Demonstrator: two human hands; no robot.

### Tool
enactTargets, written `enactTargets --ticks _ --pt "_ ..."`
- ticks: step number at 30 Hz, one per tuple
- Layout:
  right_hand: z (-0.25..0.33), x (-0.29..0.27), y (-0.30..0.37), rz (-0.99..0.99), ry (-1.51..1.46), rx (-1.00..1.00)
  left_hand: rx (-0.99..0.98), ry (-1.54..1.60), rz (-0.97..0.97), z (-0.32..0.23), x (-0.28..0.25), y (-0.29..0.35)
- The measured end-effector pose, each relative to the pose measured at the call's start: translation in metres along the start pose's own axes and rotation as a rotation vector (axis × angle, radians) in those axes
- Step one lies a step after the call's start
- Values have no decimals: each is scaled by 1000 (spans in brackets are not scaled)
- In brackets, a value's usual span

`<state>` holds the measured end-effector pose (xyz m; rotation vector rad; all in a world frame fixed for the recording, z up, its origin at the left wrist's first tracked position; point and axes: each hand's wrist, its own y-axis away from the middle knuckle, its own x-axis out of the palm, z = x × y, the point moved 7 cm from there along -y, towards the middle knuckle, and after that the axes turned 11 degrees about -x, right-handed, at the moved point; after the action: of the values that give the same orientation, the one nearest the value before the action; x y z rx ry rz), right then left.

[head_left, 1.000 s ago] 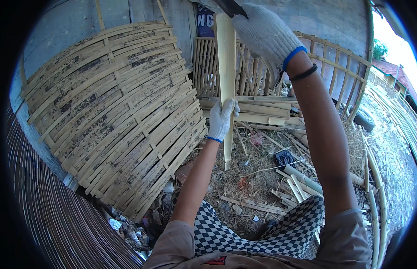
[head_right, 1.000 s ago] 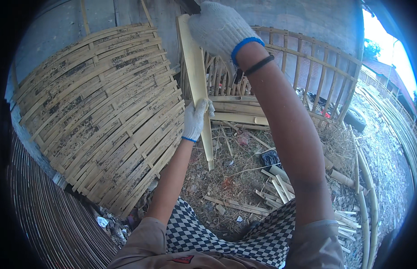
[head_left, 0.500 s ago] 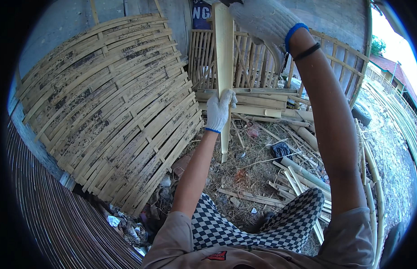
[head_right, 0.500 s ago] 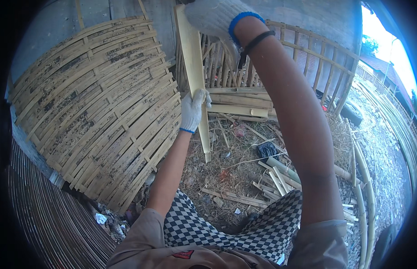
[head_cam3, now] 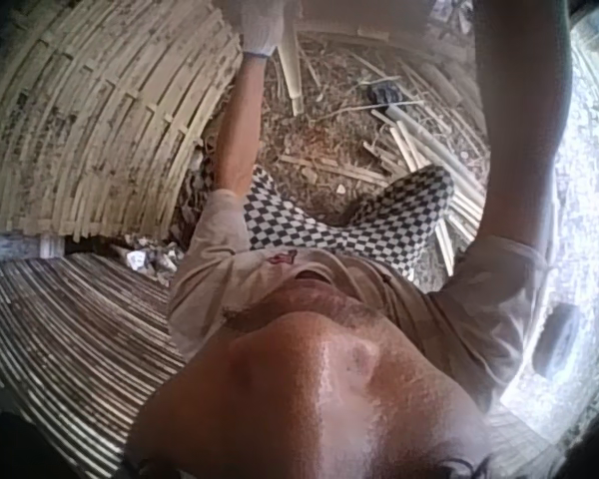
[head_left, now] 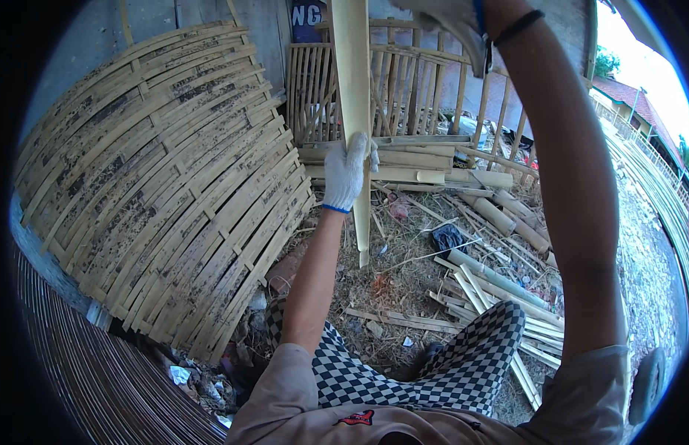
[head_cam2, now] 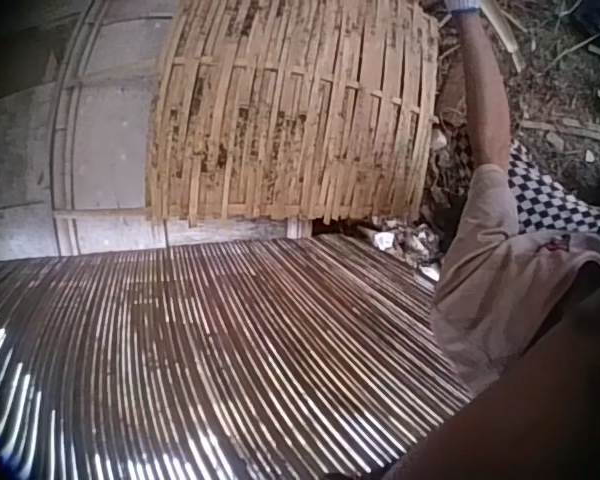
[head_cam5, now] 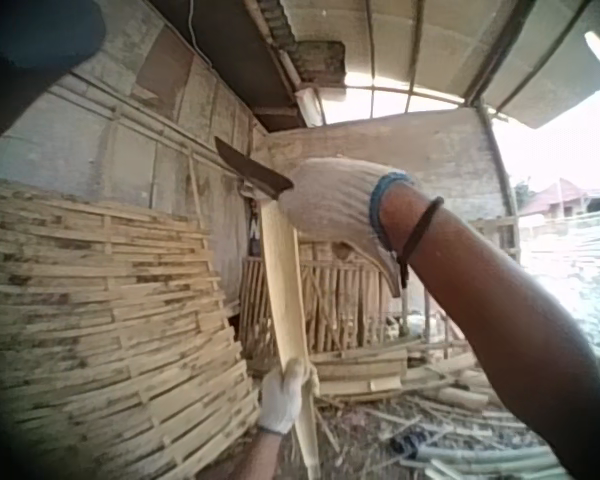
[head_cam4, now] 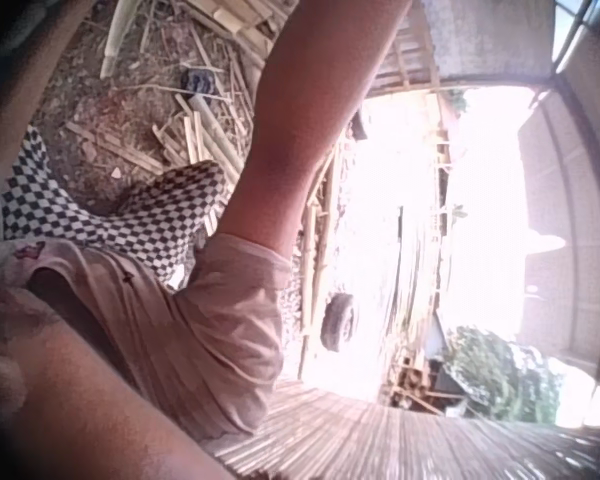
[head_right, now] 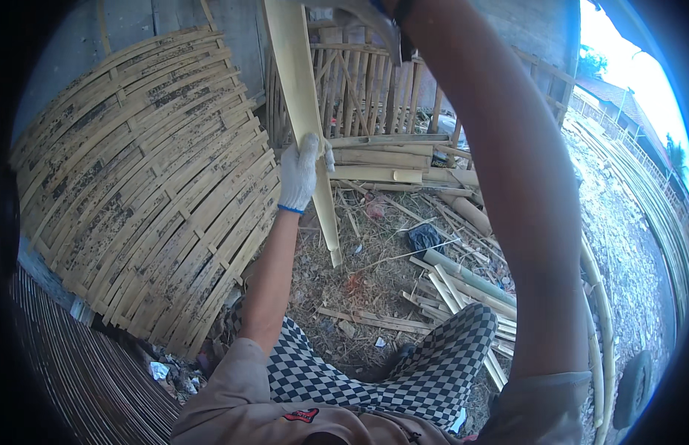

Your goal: Splitting and shaping bamboo strips using a machete and hammer for furniture or construction manufacturing.

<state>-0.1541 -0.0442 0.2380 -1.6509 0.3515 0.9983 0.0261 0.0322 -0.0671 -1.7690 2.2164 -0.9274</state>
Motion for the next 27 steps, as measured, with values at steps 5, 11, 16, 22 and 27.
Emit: enactTargets --ticks 5,11,16,22,27 --pt "-27 -4 3 20 69 -235 2 -55 21 -55 56 -1" --pt "-24 28 3 -39 -264 -221 14 -254 -194 89 -24 53" --pt "-22 -13 9 -109 -280 -285 -174 -70 15 93 1 46" --pt "-32 -10 17 -114 -94 -34 -197 -233 3 50 10 35" --pt "-100 106 1 111 -127 -170 -29 -641 -213 144 -48 79"
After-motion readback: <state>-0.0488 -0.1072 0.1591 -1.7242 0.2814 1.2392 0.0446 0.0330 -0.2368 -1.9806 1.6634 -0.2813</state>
